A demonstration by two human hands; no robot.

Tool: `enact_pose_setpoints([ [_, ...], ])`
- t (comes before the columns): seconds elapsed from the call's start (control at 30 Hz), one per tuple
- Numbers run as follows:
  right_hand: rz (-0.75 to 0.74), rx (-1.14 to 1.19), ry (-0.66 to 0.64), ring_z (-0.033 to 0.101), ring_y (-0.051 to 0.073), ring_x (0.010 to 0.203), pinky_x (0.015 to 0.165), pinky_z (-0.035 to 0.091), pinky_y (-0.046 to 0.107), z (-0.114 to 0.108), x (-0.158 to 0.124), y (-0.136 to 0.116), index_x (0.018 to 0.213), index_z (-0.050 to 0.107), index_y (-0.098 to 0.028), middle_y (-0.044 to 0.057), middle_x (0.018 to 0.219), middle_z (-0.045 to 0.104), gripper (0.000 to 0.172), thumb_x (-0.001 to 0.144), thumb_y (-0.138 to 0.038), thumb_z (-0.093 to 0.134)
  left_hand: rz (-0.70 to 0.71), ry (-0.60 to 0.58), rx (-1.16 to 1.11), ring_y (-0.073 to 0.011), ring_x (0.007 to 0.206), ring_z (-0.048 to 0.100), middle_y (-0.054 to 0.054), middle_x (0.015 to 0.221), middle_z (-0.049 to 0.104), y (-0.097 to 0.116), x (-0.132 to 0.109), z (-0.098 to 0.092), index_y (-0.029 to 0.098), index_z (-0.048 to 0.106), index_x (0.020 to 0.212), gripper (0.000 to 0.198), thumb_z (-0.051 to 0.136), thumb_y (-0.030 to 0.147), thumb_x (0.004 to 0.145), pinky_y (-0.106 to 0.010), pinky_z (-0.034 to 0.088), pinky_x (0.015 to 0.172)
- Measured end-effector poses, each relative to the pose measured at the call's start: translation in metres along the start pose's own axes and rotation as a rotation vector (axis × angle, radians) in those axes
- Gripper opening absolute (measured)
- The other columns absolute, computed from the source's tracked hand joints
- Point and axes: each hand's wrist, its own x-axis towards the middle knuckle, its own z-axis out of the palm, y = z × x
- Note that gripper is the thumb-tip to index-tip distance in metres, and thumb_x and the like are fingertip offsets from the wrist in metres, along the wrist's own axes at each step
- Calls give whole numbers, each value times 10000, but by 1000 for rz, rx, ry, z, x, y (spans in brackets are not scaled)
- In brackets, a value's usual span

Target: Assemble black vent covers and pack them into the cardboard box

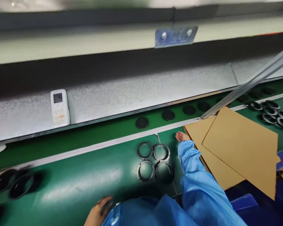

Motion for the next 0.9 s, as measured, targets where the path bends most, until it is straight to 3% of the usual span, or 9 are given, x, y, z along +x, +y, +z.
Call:
enact_pose_setpoints([
  [0.13, -69, -316, -250, 643, 132, 687, 699, 568, 287, 47, -29, 33, 968, 636, -138, 5, 802, 659, 99, 981, -201, 561, -83, -27, -35, -312, 1038, 699, -63, 1085, 752, 2, 0, 13, 232, 763, 1010, 439, 531, 529, 785, -431, 536, 1025],
  [0.3, -312, -744, -593, 677, 185, 856, 844, 518, 302, 95, -108, 78, 948, 706, -206, 25, 890, 721, 114, 852, -179, 651, -125, -58, -56, -309, 1067, 685, -91, 1130, 735, -4, -4, 17, 187, 747, 1067, 493, 527, 515, 771, -435, 516, 1044],
  [0.43, -443, -1062, -797, 678, 226, 946, 851, 483, 308, 109, -179, 116, 934, 731, -231, 48, 987, 731, 117, 826, -214, 689, -128, -49, -81, -309, 1066, 682, -100, 1129, 732, -14, -8, 20, 177, 739, 1074, 506, 520, 525, 780, -444, 520, 1035],
  [0.6, -523, -1315, -878, 694, 244, 903, 771, 482, 295, 119, -238, 147, 869, 747, -221, 64, 939, 746, 82, 852, -259, 677, -91, -7, -132, -285, 987, 708, -89, 1076, 747, -38, -14, 22, 199, 747, 1017, 475, 512, 530, 770, -405, 561, 966],
  [0.73, -583, -1370, -794, 693, 198, 907, 776, 478, 248, 137, -222, 132, 952, 746, -263, 14, 947, 753, 120, 892, -281, 643, -79, 19, -154, -290, 1008, 705, -82, 1060, 755, -65, -17, 18, 214, 758, 962, 487, 507, 576, 754, -409, 555, 976],
  [0.9, -583, -1406, -463, 679, 198, 945, 822, 490, 265, 140, -156, 79, 1054, 710, -245, 40, 1016, 737, 239, 971, -225, 486, -129, 88, -207, -303, 983, 717, -84, 1016, 765, -100, -28, 12, 221, 769, 879, 527, 519, 654, 710, -412, 560, 970],
])
